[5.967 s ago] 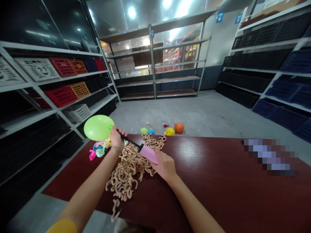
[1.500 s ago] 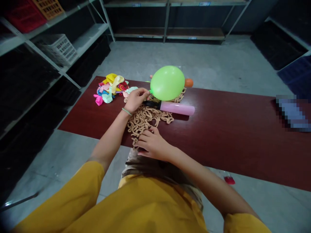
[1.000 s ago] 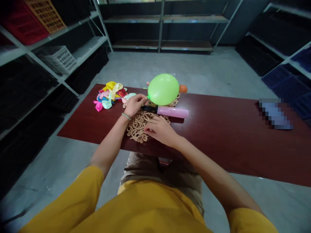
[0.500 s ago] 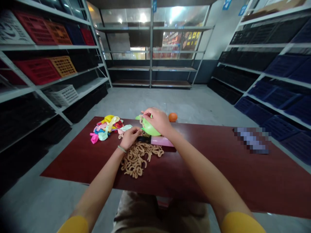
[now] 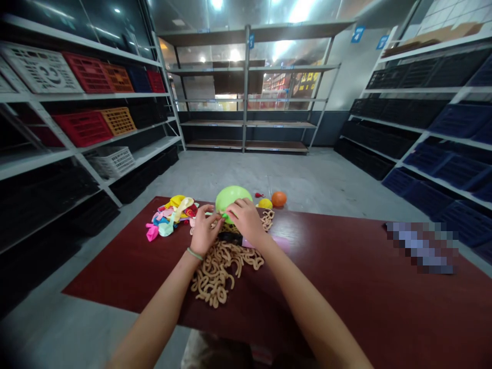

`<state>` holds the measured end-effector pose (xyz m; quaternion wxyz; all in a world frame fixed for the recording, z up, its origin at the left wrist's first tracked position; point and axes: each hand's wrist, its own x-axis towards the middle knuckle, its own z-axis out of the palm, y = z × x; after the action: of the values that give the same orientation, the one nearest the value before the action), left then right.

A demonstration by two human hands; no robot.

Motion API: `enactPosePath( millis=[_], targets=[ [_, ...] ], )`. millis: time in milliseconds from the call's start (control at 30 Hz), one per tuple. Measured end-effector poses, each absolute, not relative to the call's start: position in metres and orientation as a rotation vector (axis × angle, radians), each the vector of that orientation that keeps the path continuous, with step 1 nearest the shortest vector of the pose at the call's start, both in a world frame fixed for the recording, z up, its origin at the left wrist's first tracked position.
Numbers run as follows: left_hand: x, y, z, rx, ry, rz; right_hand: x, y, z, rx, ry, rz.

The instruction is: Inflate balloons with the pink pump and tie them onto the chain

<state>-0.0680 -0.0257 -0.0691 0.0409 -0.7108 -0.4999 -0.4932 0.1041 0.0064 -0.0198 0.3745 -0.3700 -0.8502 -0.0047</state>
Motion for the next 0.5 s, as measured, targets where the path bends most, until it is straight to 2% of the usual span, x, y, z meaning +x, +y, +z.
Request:
enactPosePath(
  millis=[300, 500],
  targets=[
    [-0.067, -0.026, -0.068, -2.256, -1.504, -1.640, 0.102, 0.012, -0.042, -0.927, -2.034, 0.112],
    [-0.069, -0.025, -0.068, -2.175, -1.795, -1.802, 0.105, 0.012, -0.042, -0.976, -1.946, 0.348]
  ],
)
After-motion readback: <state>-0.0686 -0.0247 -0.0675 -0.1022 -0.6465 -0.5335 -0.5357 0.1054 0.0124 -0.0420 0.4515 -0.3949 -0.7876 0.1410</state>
